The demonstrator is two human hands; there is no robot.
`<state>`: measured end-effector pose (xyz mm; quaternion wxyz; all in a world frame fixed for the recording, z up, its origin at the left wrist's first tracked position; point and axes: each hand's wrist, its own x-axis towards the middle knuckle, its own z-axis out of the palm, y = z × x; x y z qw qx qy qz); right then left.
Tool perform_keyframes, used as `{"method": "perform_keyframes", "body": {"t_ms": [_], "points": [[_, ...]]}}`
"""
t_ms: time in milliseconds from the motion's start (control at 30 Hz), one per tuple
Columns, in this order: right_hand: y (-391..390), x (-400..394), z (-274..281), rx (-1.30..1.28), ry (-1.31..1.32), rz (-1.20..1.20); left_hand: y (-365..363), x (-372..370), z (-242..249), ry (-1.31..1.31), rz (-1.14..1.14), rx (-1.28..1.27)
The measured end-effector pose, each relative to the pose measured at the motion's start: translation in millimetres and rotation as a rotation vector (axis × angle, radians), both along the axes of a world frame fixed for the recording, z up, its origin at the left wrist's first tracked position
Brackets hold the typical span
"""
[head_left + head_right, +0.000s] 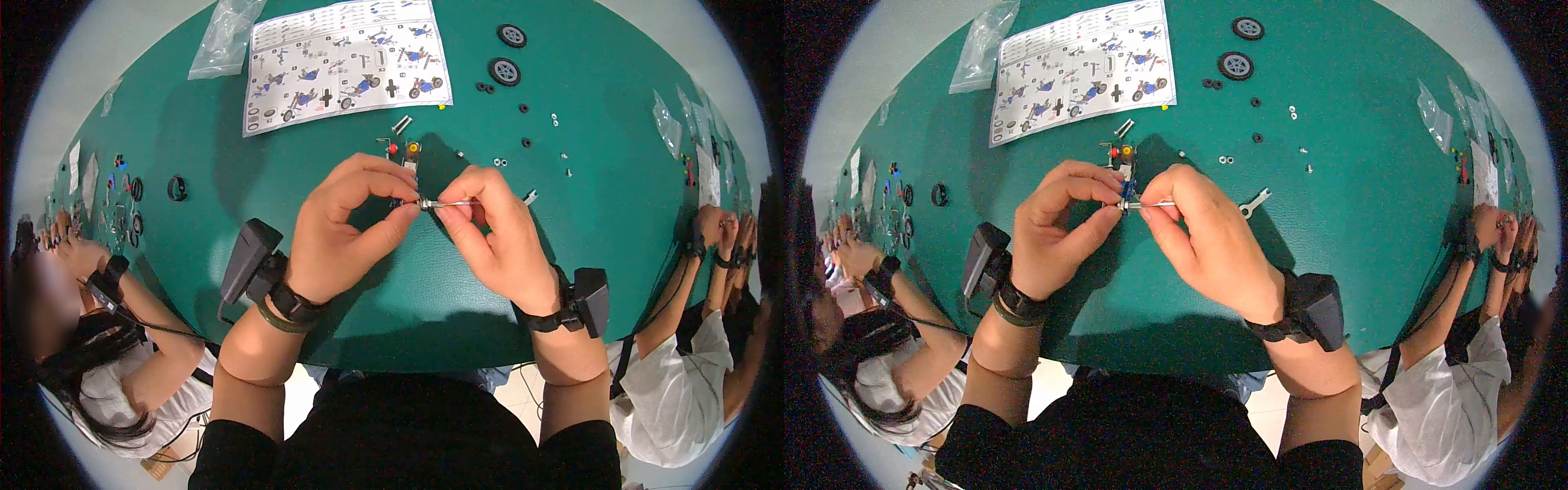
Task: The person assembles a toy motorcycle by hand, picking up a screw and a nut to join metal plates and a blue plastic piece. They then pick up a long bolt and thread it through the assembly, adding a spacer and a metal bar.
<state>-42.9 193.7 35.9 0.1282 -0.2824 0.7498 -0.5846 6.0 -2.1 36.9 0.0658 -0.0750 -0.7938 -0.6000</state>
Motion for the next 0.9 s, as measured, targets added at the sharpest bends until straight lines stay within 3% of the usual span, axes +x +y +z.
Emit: {"method": "perform_keyframes", "body": {"t_ms": [67,267,367,467,767,900], "points": [[0,-2,2,0.031,0.040,0.002,0,0,1,0.001,-0.002,-0.009],[0,-9,3,0.161,0.541,-0.073,0,1,1,-0.006,0.007,-0.010],[-1,-9,3,0.194,0.589,-0.057,0,0,1,0.000,0.016,-0.038],[1,-8,2,0.256,0.531,-0.022,1,1,1,-0.004,0.026,-0.021],[-3,3,-1,0.038,0.163,-0.030,1,1,0,-0.010,0.029,-0.009],[-4,-5,-4,0.005,0.304,-0.025,0,0,0,0.001,0.024,-0.006]]}}
